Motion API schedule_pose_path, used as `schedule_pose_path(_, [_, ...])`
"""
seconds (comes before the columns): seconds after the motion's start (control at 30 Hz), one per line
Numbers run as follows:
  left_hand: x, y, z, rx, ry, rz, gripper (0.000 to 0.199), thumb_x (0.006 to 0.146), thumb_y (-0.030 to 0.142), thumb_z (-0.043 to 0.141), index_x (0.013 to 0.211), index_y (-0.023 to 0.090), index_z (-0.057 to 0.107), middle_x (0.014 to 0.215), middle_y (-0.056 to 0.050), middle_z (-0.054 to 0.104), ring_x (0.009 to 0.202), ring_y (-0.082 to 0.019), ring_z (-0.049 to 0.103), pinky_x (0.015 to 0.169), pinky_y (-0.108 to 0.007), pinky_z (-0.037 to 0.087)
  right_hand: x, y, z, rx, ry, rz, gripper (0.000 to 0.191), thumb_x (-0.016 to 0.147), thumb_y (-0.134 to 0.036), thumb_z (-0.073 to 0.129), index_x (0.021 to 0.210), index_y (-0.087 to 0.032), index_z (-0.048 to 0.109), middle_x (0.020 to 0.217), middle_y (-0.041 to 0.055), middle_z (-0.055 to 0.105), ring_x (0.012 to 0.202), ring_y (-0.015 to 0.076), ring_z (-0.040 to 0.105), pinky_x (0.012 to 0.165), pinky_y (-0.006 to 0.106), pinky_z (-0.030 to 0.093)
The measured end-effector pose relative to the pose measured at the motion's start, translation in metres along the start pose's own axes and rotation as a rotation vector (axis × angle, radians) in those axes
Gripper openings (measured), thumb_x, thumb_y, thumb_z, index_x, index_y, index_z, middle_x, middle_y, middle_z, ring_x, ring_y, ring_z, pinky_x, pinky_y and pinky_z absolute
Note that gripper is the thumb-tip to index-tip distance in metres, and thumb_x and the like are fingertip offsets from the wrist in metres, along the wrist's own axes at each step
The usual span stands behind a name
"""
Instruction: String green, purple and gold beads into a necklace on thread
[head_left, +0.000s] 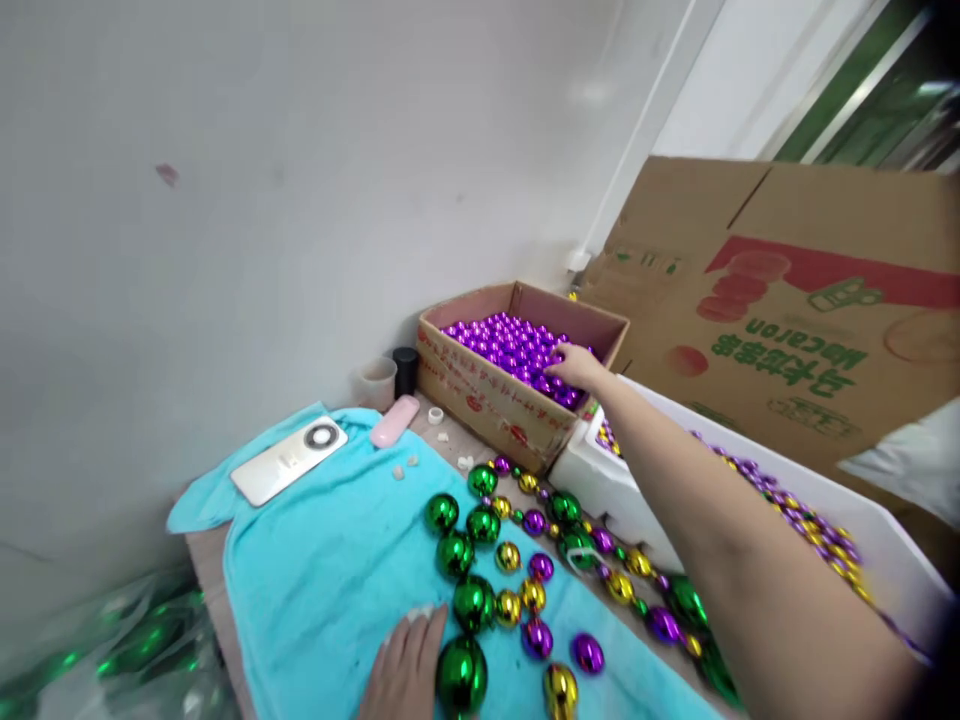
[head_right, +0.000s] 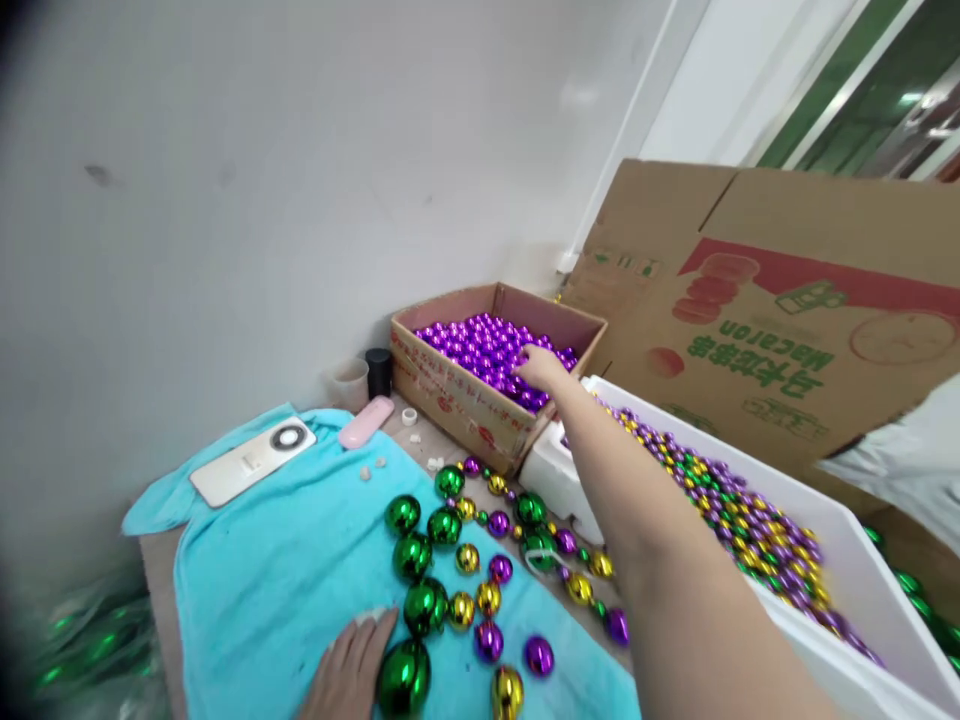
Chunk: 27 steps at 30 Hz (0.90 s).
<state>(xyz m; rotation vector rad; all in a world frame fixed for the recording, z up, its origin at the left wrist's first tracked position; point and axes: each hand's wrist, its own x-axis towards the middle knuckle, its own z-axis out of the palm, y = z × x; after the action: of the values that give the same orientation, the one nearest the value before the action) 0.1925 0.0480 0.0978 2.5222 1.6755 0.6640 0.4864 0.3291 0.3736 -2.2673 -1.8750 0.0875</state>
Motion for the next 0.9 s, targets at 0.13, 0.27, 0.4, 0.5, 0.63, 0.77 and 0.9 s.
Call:
schedule_pose_path(0.13, [0.004, 0.0, -0.024, -0.106, -0.141, 0.049, 0.074, 0.079, 0.058, 0.05, 0.139, 0.017, 0.037, 0.132, -0.012, 0.051, 0.122, -0.03, 0.044, 0.101, -0.043, 0.035, -0.033, 0.004, -0.009, 0.027, 0.098, -0.043, 0.04, 0.079, -0.022, 0.059, 0.118, -0.013, 0.055, 0.116, 0.0118, 0.059, 0.109, 0.0247, 0.052, 0.092, 0.032, 0.038])
schedule_pose_path(0.27, [0.012, 0.006, -0.039, -0.144, -0.209, 0.038, 0.082, 0.078, 0.064, 0.047, 0.139, 0.01, 0.033, 0.131, -0.017, 0.048, 0.122, -0.033, 0.04, 0.101, -0.047, 0.033, -0.097, -0.004, -0.008, 0.252, 0.494, -0.213, 0.036, 0.084, -0.025, 0.047, 0.118, -0.013, 0.052, 0.111, 0.0088, 0.058, 0.104, 0.0225, 0.053, 0.091, 0.036, 0.038])
schedule_pose_path(0.4, [0.012, 0.007, -0.041, -0.143, -0.201, 0.053, 0.085, 0.077, 0.065, 0.048, 0.139, 0.009, 0.029, 0.132, -0.018, 0.045, 0.124, -0.035, 0.037, 0.102, -0.049, 0.031, -0.208, 0.005, 0.029, 0.323, 0.234, -0.181, 0.031, 0.079, -0.034, 0.056, 0.104, -0.017, 0.058, 0.097, 0.0047, 0.062, 0.089, 0.0219, 0.058, 0.081, 0.034, 0.043])
schedule_pose_path(0.5, [0.012, 0.006, -0.04, -0.132, -0.19, 0.074, 0.085, 0.077, 0.065, 0.047, 0.138, 0.009, 0.03, 0.132, -0.018, 0.045, 0.124, -0.034, 0.038, 0.102, -0.048, 0.031, -0.281, 0.024, 0.082, 0.314, 0.079, 0.096, 0.027, 0.077, -0.035, 0.059, 0.098, -0.017, 0.061, 0.095, 0.0075, 0.065, 0.088, 0.0234, 0.059, 0.08, 0.034, 0.044])
schedule_pose_path(0.63, [0.013, 0.005, -0.038, -0.123, -0.153, 0.109, 0.084, 0.076, 0.065, 0.048, 0.136, 0.009, 0.032, 0.129, -0.019, 0.047, 0.121, -0.034, 0.04, 0.102, -0.048, 0.032, -0.306, 0.036, 0.144, 0.33, 0.08, 0.225, 0.033, 0.077, -0.028, 0.06, 0.108, -0.015, 0.06, 0.105, 0.0106, 0.063, 0.098, 0.0243, 0.057, 0.087, 0.036, 0.042])
schedule_pose_path(0.77, [0.013, 0.005, -0.036, -0.113, -0.14, 0.105, 0.084, 0.075, 0.065, 0.05, 0.136, 0.011, 0.031, 0.129, -0.018, 0.047, 0.122, -0.034, 0.04, 0.102, -0.048, 0.033, -0.286, 0.028, 0.167, 0.379, 0.062, 0.215, 0.04, 0.081, -0.036, 0.059, 0.114, -0.014, 0.058, 0.109, 0.0112, 0.062, 0.102, 0.0226, 0.055, 0.089, 0.033, 0.042])
schedule_pose_path(0.9, [0.013, 0.005, -0.037, -0.123, -0.127, 0.113, 0.083, 0.075, 0.063, 0.052, 0.136, 0.011, 0.032, 0.128, -0.019, 0.048, 0.121, -0.033, 0.042, 0.101, -0.049, 0.033, -0.279, 0.026, 0.17, 0.385, 0.04, 0.224, 0.043, 0.09, -0.043, 0.043, 0.114, -0.01, 0.057, 0.109, 0.0144, 0.061, 0.101, 0.0231, 0.056, 0.088, 0.034, 0.042])
